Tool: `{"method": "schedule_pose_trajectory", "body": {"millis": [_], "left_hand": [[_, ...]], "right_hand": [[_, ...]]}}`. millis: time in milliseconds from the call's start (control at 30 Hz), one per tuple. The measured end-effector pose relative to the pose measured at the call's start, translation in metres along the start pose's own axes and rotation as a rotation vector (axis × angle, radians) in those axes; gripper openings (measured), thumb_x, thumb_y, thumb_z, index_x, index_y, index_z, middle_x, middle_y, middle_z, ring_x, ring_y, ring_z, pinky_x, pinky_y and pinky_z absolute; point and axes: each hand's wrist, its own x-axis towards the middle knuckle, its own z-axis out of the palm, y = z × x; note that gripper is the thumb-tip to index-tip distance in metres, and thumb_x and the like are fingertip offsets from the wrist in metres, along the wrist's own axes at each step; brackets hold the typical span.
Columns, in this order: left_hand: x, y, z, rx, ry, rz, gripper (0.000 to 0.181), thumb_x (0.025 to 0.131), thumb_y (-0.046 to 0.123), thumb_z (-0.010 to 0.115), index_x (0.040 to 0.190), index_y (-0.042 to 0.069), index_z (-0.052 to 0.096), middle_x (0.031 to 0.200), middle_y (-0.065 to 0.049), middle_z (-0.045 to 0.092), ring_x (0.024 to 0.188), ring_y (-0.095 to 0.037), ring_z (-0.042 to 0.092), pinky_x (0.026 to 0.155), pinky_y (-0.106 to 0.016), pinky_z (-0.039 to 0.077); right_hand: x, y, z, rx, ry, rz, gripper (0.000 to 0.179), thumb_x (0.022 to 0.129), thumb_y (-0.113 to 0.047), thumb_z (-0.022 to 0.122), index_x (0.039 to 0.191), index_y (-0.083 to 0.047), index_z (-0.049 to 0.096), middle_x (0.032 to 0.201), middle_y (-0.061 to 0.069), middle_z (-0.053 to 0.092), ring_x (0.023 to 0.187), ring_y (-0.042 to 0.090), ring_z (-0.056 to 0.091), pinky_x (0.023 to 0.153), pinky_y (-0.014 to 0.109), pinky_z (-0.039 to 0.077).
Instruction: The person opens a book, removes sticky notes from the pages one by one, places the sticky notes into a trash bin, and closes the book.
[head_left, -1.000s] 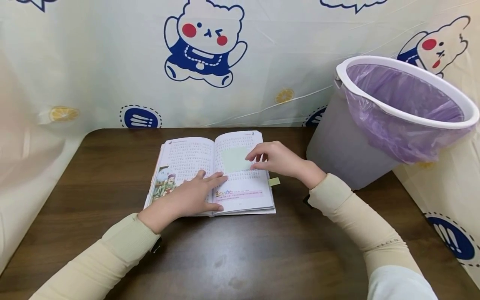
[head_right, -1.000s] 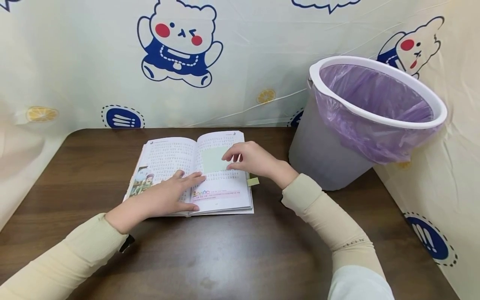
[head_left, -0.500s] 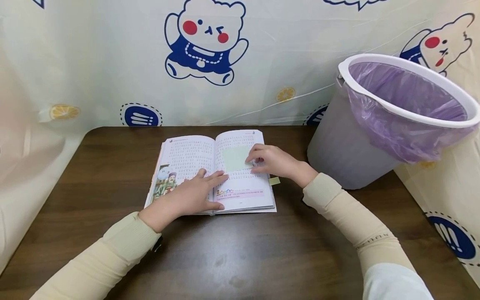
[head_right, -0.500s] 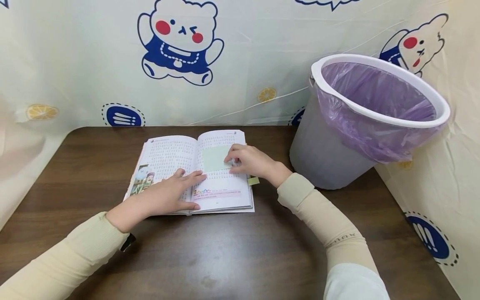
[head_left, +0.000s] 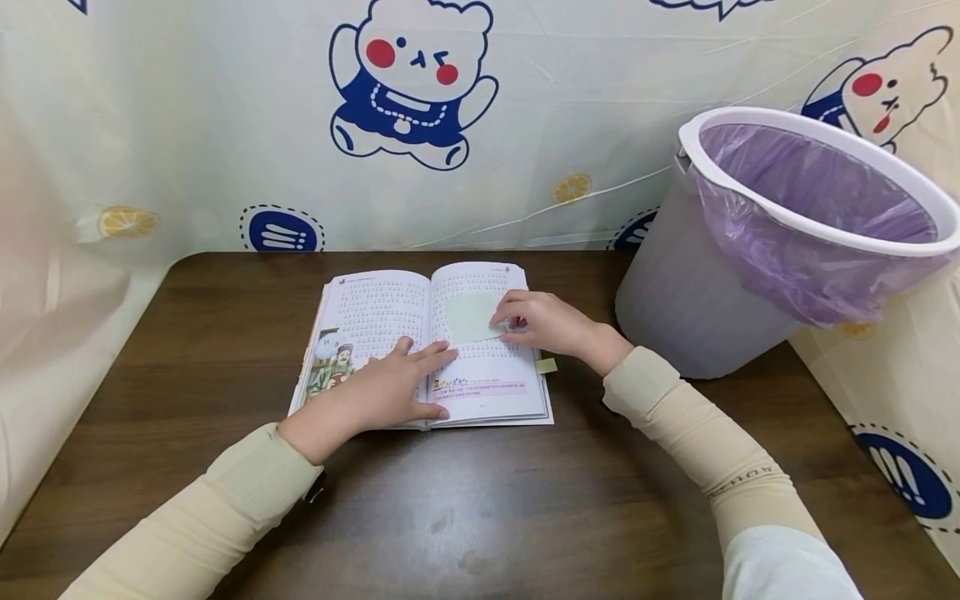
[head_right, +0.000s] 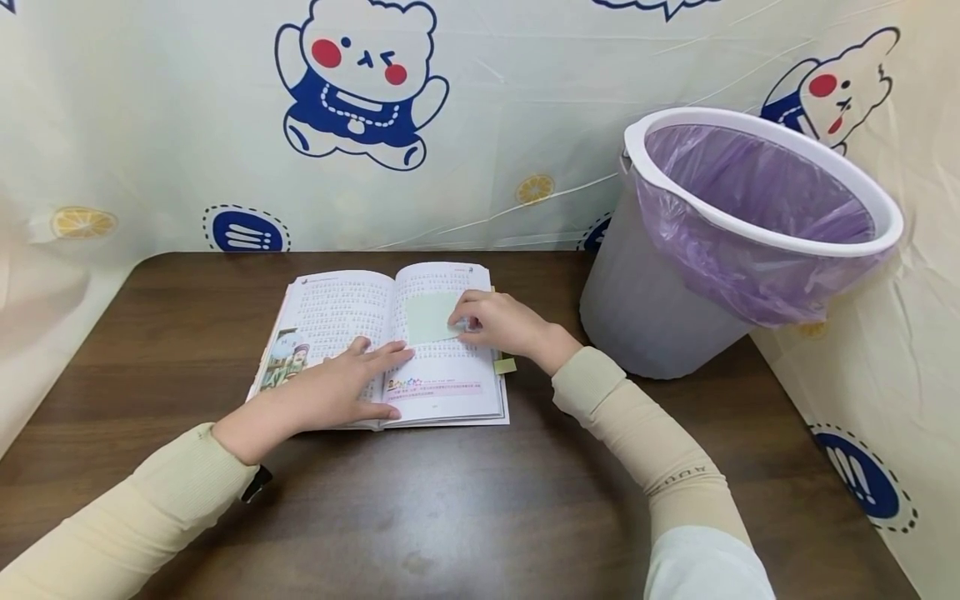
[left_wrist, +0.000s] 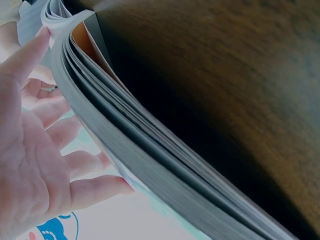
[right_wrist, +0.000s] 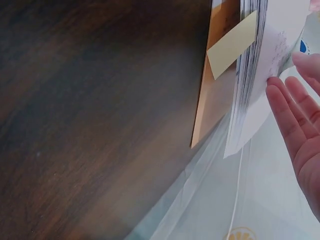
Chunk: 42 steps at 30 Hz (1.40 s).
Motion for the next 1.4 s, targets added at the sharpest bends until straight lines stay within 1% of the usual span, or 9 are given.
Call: {"method": "schedule_pose_trajectory", "body": {"millis": [167, 300, 433, 567, 667, 900, 1067, 1167, 1400], "left_hand": [[0.0, 0.001, 0.0, 0.005, -0.01, -0.008, 0.082, 0.091, 0.048, 0.076, 0.16, 0.02, 0.04, 0.166, -0.005, 0.03, 0.145, -0.055, 0.027, 0.096, -0.081, 0.033], [0.001, 0.001, 0.0, 0.005, -0.006, -0.006, 0.082, 0.091, 0.048, 0.076, 0.159, 0.019, 0.04, 0.166, -0.005, 0.031, 0.145, -0.055, 0.026, 0.097, -0.08, 0.033], [0.001, 0.001, 0.0, 0.007, -0.001, -0.008, 0.082, 0.091, 0.047, 0.076, 0.16, 0.019, 0.04, 0.166, -0.005, 0.031, 0.145, -0.055, 0.026, 0.098, -0.08, 0.032], [0.0, 0.002, 0.001, 0.0, -0.001, -0.013, 0.082, 0.091, 0.047, 0.076, 0.16, 0.02, 0.04, 0.166, -0.005, 0.031, 0.146, -0.055, 0.025, 0.099, -0.079, 0.032], [0.001, 0.002, 0.002, 0.0, 0.0, -0.007, 0.082, 0.091, 0.048, 0.076, 0.16, 0.019, 0.04, 0.166, -0.005, 0.032, 0.145, -0.055, 0.025, 0.099, -0.079, 0.032], [0.001, 0.002, 0.002, 0.013, 0.004, -0.006, 0.082, 0.091, 0.048, 0.076, 0.159, 0.018, 0.041, 0.166, -0.005, 0.032, 0.145, -0.056, 0.025, 0.099, -0.079, 0.033], [0.0, 0.003, 0.002, 0.007, 0.002, -0.012, 0.083, 0.091, 0.047, 0.077, 0.16, 0.019, 0.04, 0.166, -0.004, 0.03, 0.146, -0.055, 0.024, 0.099, -0.079, 0.032], [0.0, 0.002, 0.002, 0.009, 0.009, -0.005, 0.083, 0.091, 0.047, 0.077, 0.159, 0.018, 0.041, 0.166, -0.005, 0.031, 0.145, -0.056, 0.025, 0.098, -0.08, 0.032], [0.0, 0.003, 0.002, 0.009, 0.009, -0.006, 0.083, 0.091, 0.047, 0.077, 0.159, 0.019, 0.04, 0.166, -0.005, 0.032, 0.145, -0.055, 0.026, 0.098, -0.08, 0.032]], "right_hand": [[-0.001, -0.001, -0.001, -0.008, 0.019, -0.032, 0.017, 0.094, -0.008, 0.075, 0.111, -0.006, 0.078, 0.111, 0.007, 0.07, 0.088, 0.017, 0.062, 0.083, 0.028, 0.056], [-0.002, -0.001, -0.002, -0.02, 0.058, -0.071, 0.013, 0.094, -0.007, 0.075, 0.106, -0.006, 0.079, 0.107, 0.006, 0.072, 0.085, 0.016, 0.063, 0.08, 0.027, 0.056], [-0.002, -0.002, -0.003, -0.026, 0.094, -0.092, 0.013, 0.094, -0.008, 0.076, 0.106, -0.006, 0.079, 0.107, 0.007, 0.073, 0.085, 0.016, 0.064, 0.081, 0.028, 0.057], [-0.004, -0.004, -0.004, -0.035, 0.131, -0.078, 0.015, 0.094, -0.008, 0.076, 0.108, -0.005, 0.078, 0.107, 0.008, 0.074, 0.087, 0.017, 0.065, 0.083, 0.03, 0.058], [-0.005, -0.005, -0.004, -0.051, 0.174, -0.062, 0.016, 0.093, -0.007, 0.076, 0.109, -0.004, 0.078, 0.107, 0.009, 0.074, 0.087, 0.018, 0.067, 0.083, 0.031, 0.058], [-0.002, -0.01, -0.005, -0.102, 0.275, -0.03, 0.017, 0.093, -0.004, 0.075, 0.109, -0.001, 0.078, 0.105, 0.011, 0.075, 0.083, 0.019, 0.067, 0.077, 0.03, 0.058], [-0.002, -0.013, -0.005, -0.112, 0.31, 0.0, 0.016, 0.094, -0.004, 0.075, 0.109, -0.001, 0.078, 0.104, 0.012, 0.075, 0.081, 0.019, 0.066, 0.077, 0.031, 0.058], [-0.002, -0.014, -0.005, -0.115, 0.325, 0.015, 0.016, 0.094, -0.005, 0.075, 0.109, -0.001, 0.078, 0.103, 0.012, 0.075, 0.081, 0.019, 0.066, 0.076, 0.031, 0.059], [-0.001, -0.015, -0.005, -0.119, 0.355, 0.034, 0.015, 0.093, -0.005, 0.075, 0.107, -0.001, 0.079, 0.101, 0.012, 0.075, 0.08, 0.02, 0.067, 0.075, 0.031, 0.059]]}}
